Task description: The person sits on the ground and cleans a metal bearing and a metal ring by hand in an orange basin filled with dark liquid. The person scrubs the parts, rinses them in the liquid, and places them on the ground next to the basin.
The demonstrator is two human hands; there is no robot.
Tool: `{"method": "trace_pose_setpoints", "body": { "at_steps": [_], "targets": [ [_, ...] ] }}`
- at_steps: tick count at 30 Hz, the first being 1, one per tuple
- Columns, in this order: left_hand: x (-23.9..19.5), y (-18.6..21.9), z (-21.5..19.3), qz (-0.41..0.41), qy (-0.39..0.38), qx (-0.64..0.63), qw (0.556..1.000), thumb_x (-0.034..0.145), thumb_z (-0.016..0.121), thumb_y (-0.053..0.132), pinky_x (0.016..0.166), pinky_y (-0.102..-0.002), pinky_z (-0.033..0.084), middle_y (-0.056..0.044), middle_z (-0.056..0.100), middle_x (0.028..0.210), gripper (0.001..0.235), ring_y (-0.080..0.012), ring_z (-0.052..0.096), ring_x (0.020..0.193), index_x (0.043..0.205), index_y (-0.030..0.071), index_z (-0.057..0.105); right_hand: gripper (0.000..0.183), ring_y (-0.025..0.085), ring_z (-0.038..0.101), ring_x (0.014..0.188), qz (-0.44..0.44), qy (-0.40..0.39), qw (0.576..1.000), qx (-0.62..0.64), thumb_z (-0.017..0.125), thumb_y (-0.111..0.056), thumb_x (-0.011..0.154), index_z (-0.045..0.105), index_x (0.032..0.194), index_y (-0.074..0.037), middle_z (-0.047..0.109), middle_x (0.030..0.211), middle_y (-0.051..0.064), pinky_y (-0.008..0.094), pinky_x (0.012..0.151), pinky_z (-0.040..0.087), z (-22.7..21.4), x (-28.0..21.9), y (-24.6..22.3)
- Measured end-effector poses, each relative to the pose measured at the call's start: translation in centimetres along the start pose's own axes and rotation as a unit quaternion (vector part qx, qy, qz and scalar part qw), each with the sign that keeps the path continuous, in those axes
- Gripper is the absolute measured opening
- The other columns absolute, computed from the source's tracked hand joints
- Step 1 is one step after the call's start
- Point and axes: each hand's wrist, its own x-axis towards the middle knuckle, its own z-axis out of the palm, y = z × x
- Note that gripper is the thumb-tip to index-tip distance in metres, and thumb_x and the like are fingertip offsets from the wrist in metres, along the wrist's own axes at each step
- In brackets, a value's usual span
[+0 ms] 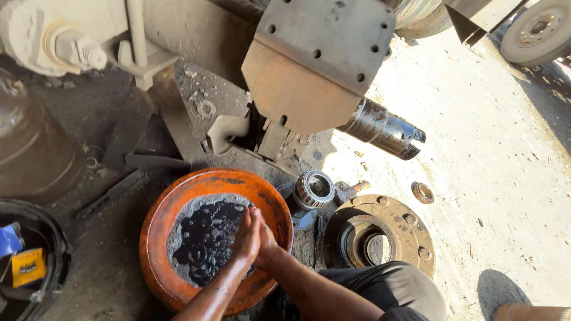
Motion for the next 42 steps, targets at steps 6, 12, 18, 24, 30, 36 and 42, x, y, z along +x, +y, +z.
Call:
{"method": "trace_pose_setpoints", "body": {
  "at_steps": [6,12,18,24,30,36,42],
  "targets": [
    [0.8,3.0,-2.0,0.083,0.000,0.002,0.997,0.098,0.040,0.065,0.113,-0.045,0.033,-0.019,0.039,0.156,0.078,-0.0356,0.039,0.141,0.153,0.009,0.033,0.036,0.026,0.066,0.110,-0.101,0.054,0.986,-0.121,0.061,-0.019,0.097,0.062,0.132,-0.016,0.068,0.125,0.008,0.044,0.094,0.057,1.0,-0.4,-3.1],
    [6.4,-1.3,-7.5,0.006,0.177,0.009,0.984,0.102,0.059,0.047,0.074,-0.044,0.054,-0.012,0.073,0.091,0.048,-0.0274,0.069,0.085,0.101,0.000,0.073,0.036,0.025,0.071,0.094,-0.037,0.030,0.985,-0.167,0.059,-0.002,0.085,0.065,0.118,-0.014,0.072,0.113,0.010,0.034,0.070,0.059,4.2,-3.1,-4.2],
    [3.9,-3.3,-6.1,-0.234,0.035,-0.289,0.928,0.101,0.061,0.036,0.037,-0.024,0.046,-0.006,0.068,0.079,0.036,-0.0105,0.052,0.047,0.113,0.004,0.071,0.024,0.017,0.065,0.087,0.037,-0.074,0.986,-0.142,0.063,0.000,0.092,0.064,0.116,-0.003,0.067,0.105,0.010,0.021,0.056,0.049,9.4,-4.5,-4.0],
    [1.7,-1.2,-5.5,-0.197,-0.048,-0.344,0.917,0.102,0.050,0.018,0.053,-0.031,0.063,-0.010,0.076,0.100,0.026,-0.0245,0.077,0.066,0.116,0.001,0.065,0.015,0.012,0.057,0.071,0.022,-0.122,0.977,-0.173,0.067,-0.018,0.099,0.064,0.110,-0.008,0.062,0.093,0.005,0.019,0.043,0.039,12.4,-5.1,-2.7],
    [3.1,-2.6,-6.0,-0.181,-0.052,-0.378,0.907,0.104,0.053,0.017,0.050,-0.034,0.065,-0.017,0.073,0.083,0.028,-0.0246,0.072,0.056,0.106,-0.007,0.067,0.033,0.010,0.048,0.054,-0.029,-0.065,0.961,-0.267,0.062,-0.043,0.104,0.058,0.096,-0.012,0.053,0.078,0.001,0.023,0.035,0.033,14.8,-5.5,-1.5],
    [4.9,-5.3,-5.2,-0.164,-0.072,-0.373,0.911,0.103,0.053,0.023,0.050,-0.041,0.060,-0.016,0.071,0.074,0.032,-0.0284,0.069,0.051,0.104,-0.006,0.066,0.040,0.012,0.047,0.052,-0.059,-0.108,0.948,-0.294,0.057,-0.050,0.106,0.054,0.089,-0.013,0.050,0.074,0.001,0.026,0.036,0.034,15.4,-6.5,-1.4],
    [6.4,-7.1,-5.1,-0.240,-0.005,-0.314,0.918,0.099,0.058,0.033,0.059,-0.043,0.061,-0.005,0.072,0.082,0.022,-0.0212,0.070,0.066,0.107,0.015,0.067,0.026,0.015,0.054,0.060,-0.172,0.015,0.823,-0.541,0.060,-0.033,0.104,0.060,0.094,-0.010,0.058,0.077,0.003,0.029,0.047,0.043,11.4,-4.3,-1.9]
  ]
}}
